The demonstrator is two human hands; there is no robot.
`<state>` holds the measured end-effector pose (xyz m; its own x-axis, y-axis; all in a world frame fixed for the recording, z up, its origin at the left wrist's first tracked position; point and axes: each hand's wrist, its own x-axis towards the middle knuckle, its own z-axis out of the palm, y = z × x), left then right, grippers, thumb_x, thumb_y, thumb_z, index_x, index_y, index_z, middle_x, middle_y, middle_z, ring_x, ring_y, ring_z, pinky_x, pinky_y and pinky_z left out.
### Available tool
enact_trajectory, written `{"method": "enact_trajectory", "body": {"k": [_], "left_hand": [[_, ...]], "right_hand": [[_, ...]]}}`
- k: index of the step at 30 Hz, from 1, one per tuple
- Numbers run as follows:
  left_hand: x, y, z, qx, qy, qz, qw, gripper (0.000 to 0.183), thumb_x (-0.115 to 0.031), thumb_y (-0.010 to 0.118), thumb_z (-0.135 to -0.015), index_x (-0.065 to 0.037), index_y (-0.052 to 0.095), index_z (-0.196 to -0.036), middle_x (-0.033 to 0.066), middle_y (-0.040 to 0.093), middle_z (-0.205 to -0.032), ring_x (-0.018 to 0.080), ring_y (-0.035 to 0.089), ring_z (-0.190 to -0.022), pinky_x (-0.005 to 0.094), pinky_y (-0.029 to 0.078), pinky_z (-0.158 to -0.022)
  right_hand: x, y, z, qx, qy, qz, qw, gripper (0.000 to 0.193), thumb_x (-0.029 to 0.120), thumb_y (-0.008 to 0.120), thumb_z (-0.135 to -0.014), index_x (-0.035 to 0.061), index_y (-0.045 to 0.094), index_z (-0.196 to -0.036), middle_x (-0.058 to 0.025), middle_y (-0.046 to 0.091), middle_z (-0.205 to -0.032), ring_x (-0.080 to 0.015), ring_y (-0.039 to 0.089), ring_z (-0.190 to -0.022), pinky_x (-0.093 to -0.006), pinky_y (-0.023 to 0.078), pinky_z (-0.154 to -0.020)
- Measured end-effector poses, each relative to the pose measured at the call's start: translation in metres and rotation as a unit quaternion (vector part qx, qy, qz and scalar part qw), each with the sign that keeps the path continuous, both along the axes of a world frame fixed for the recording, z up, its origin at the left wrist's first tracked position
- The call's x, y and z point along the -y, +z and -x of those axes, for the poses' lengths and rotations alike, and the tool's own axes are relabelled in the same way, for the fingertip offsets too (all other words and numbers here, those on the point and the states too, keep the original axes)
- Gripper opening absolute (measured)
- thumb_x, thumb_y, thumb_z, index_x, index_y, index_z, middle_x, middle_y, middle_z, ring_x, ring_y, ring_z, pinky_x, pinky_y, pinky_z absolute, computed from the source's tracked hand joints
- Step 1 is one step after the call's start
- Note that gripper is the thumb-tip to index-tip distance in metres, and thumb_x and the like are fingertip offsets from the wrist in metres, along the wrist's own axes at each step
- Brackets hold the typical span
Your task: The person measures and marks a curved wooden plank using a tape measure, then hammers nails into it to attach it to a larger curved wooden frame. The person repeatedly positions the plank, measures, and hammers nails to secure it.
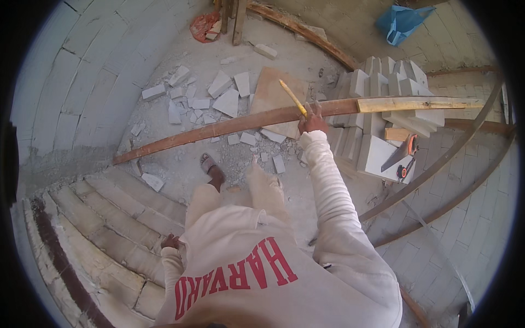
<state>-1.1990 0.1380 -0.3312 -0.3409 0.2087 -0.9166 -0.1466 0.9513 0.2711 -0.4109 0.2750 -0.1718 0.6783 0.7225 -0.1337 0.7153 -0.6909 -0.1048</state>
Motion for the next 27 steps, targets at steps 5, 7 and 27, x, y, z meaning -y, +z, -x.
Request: {"method": "enact_trajectory", "body": {"k": [5,7,27], "left_hand": [[-0.035,0.044,0.095,-0.077,0.051,-0.011,0.996,0.038,-0.037,0.064,-0.103,-0.008,0.068,-0.128,0.0134,0.078,-0.105,0.0228,0.073,-0.073,0.0333,0.048,-0.055],[-0.053,0.041,0.103,-0.1,0.063,-0.027,0.993,0.038,-0.036,0.065,-0.103,-0.008,0.068,-0.128,0.0132,0.078,-0.103,0.0231,0.074,-0.074,0.0327,0.047,-0.053],[-0.08,-0.002,-0.005,0.004,-0.164,0.0,0.986,0.034,-0.029,0.066,-0.102,-0.004,0.07,-0.125,0.0154,0.078,-0.104,0.025,0.074,-0.079,0.0363,0.053,-0.061]], "right_hand": [[-0.012,-0.025,0.009,0.016,-0.034,0.091,0.995,0.065,0.027,0.068,-0.095,0.0252,0.048,-0.157,-0.0042,0.026,-0.174,-0.039,0.073,-0.109,-0.0494,0.06,-0.093],[-0.009,-0.022,0.007,0.017,-0.034,0.087,0.995,0.067,0.027,0.067,-0.095,0.0243,0.046,-0.159,-0.0038,0.022,-0.175,-0.0384,0.072,-0.112,-0.0492,0.06,-0.094],[-0.031,-0.077,-0.009,-0.02,-0.079,0.119,0.99,0.069,0.03,0.062,-0.098,0.0167,0.04,-0.162,-0.0149,0.014,-0.176,-0.0391,0.066,-0.127,-0.0475,0.055,-0.106]]}}
